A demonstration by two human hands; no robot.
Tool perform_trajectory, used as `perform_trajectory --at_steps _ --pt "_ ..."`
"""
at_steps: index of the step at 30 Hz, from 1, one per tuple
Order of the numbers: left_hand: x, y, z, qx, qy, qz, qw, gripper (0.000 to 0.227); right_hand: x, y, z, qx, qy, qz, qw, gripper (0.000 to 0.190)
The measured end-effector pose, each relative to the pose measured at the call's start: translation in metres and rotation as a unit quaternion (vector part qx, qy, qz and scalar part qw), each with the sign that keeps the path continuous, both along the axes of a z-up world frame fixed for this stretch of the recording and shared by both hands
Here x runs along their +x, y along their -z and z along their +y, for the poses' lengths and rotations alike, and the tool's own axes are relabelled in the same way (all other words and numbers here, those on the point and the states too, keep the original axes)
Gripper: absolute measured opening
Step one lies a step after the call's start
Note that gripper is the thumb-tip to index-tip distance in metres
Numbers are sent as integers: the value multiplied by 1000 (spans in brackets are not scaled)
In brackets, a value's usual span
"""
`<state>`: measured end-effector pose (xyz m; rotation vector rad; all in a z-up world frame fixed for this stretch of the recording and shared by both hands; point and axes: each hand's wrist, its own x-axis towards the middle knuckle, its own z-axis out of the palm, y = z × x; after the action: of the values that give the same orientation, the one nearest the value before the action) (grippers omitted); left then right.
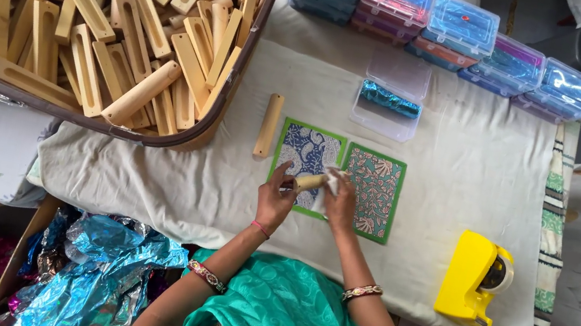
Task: The person wipes wooden blocks one at a time with a white cloth, then wraps each block in blue metallic foil, folding the foil around the block and rolling it on the table to secure the wrap. Wrapped pieces are set aside and the person reaches into a basket for more blocks.
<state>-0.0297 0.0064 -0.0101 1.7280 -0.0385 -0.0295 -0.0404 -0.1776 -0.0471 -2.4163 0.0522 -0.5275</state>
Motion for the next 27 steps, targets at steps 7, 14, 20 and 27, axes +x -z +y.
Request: perform_trajectory --at_steps 7,14,20,27 --pt "10 -58 -10 -48 30 -100 993 65 -5 -15 -40 120 98 105 982 28" --pt "10 -64 -26 15 113 -91 989 81 -14 -125 24 114 -57 -52 991 26" --pt "4 -74 -21 68 134 -123 981 89 -18 -106 27 131 3 15 991 14" --pt "-1 -33 -5 174 72 -149 971 57 -8 -67 32 148 -5 62 987 34"
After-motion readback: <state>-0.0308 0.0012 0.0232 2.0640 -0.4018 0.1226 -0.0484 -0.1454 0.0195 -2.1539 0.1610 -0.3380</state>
